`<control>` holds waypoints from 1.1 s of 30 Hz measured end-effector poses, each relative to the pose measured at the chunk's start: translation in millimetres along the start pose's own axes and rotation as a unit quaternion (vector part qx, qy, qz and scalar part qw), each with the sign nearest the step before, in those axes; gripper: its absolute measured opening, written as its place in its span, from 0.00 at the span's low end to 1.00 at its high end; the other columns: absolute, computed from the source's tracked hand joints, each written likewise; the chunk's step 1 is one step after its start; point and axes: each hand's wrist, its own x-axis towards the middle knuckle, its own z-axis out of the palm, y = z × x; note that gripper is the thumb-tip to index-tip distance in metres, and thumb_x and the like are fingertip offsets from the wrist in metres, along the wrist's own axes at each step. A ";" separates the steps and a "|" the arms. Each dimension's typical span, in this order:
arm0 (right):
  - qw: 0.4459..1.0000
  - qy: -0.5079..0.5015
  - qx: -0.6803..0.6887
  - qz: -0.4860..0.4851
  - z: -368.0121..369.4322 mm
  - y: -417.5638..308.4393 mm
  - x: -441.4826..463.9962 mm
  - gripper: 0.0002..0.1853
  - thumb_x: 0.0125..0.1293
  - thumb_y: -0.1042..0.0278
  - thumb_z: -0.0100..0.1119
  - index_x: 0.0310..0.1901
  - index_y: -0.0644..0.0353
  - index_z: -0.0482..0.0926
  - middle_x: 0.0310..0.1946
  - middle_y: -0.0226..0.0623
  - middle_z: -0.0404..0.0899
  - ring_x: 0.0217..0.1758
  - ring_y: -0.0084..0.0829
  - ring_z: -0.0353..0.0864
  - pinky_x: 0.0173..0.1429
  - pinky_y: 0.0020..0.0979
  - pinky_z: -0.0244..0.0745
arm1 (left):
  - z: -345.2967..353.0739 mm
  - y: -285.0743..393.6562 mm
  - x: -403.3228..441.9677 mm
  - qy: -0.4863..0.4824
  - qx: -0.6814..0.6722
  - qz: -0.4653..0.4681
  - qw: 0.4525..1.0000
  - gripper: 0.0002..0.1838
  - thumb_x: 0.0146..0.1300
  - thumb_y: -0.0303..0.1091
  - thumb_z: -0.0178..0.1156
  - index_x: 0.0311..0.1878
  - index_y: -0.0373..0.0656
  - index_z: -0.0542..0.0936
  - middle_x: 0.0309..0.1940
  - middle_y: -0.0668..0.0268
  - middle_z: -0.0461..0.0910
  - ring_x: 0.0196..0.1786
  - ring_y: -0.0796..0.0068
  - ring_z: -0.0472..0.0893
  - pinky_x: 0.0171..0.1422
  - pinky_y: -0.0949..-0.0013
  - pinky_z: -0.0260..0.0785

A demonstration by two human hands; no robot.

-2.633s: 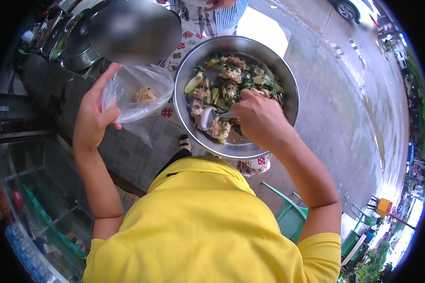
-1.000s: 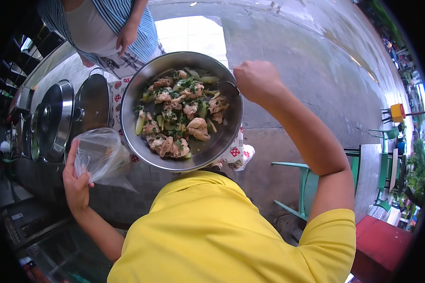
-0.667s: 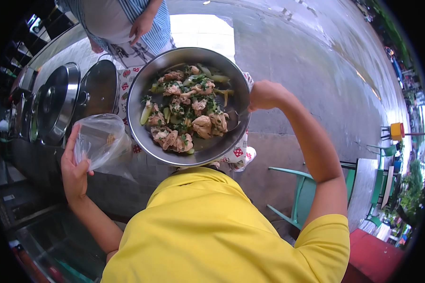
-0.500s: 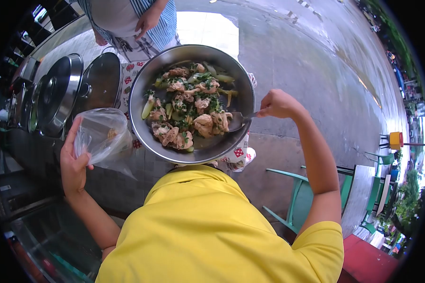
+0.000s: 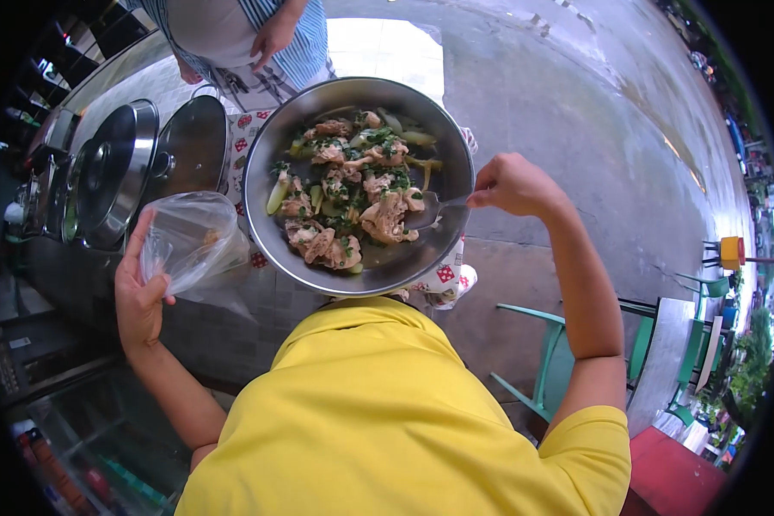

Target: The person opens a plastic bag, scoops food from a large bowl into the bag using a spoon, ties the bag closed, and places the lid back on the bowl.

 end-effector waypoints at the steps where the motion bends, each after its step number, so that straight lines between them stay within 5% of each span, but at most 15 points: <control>1: 1.000 0.009 -0.022 0.004 -1.7 -4.8 -1.5 0.11 0.52 0.61 0.68 0.33 0.57 0.86 0.26 0.41 0.82 0.29 0.37 0.80 0.36 0.35 0.74 | -0.1 -0.2 -0.4 0.001 -0.001 0.000 1.000 0.42 0.43 0.16 0.47 0.70 0.37 0.60 0.64 0.60 0.67 0.43 0.84 0.75 0.26 0.85 0.68; 8: 0.970 0.150 -0.192 0.012 -4.8 -23.4 -8.5 0.03 0.56 0.70 0.59 0.29 0.55 0.82 0.27 0.35 0.81 0.38 0.38 0.80 0.40 0.37 0.73 | 0.0 1.2 -2.0 -0.001 0.017 -0.001 1.000 0.42 0.43 0.18 0.47 0.70 0.36 0.60 0.64 0.61 0.67 0.40 0.85 0.74 0.26 0.85 0.67; 13: 0.956 0.229 -0.184 0.012 -15.9 -31.3 7.1 0.06 0.58 0.71 0.54 0.31 0.53 0.82 0.32 0.34 0.80 0.41 0.38 0.79 0.42 0.38 0.74 | 5.5 4.3 -3.6 0.014 0.018 -0.014 1.000 0.43 0.41 0.19 0.47 0.70 0.37 0.61 0.66 0.63 0.65 0.34 0.89 0.70 0.25 0.87 0.63; 20: 0.935 0.299 -0.178 -0.074 -1.4 -37.2 100.5 0.08 0.59 0.66 0.51 0.34 0.52 0.82 0.36 0.33 0.80 0.40 0.40 0.81 0.41 0.40 0.76 | 8.6 7.3 -4.0 0.004 0.011 -0.011 1.000 0.43 0.42 0.16 0.46 0.70 0.38 0.61 0.61 0.61 0.69 0.41 0.84 0.75 0.26 0.84 0.68; 26: 0.960 0.184 -0.187 -0.095 -22.0 -40.1 116.0 0.09 0.57 0.68 0.52 0.33 0.59 0.83 0.36 0.43 0.83 0.39 0.45 0.82 0.44 0.40 0.78 | 5.4 6.5 -10.4 0.014 0.010 -0.010 1.000 0.42 0.42 0.16 0.47 0.70 0.38 0.61 0.63 0.59 0.67 0.42 0.83 0.75 0.27 0.84 0.69; 33: 0.995 0.036 0.051 -0.076 -12.6 25.6 161.2 0.12 0.53 0.60 0.68 0.35 0.58 0.87 0.21 0.35 0.80 0.25 0.26 0.78 0.30 0.31 0.73 | 3.3 1.9 -14.3 0.043 0.011 -0.012 0.999 0.44 0.41 0.18 0.46 0.70 0.38 0.61 0.67 0.60 0.63 0.31 0.89 0.71 0.26 0.85 0.66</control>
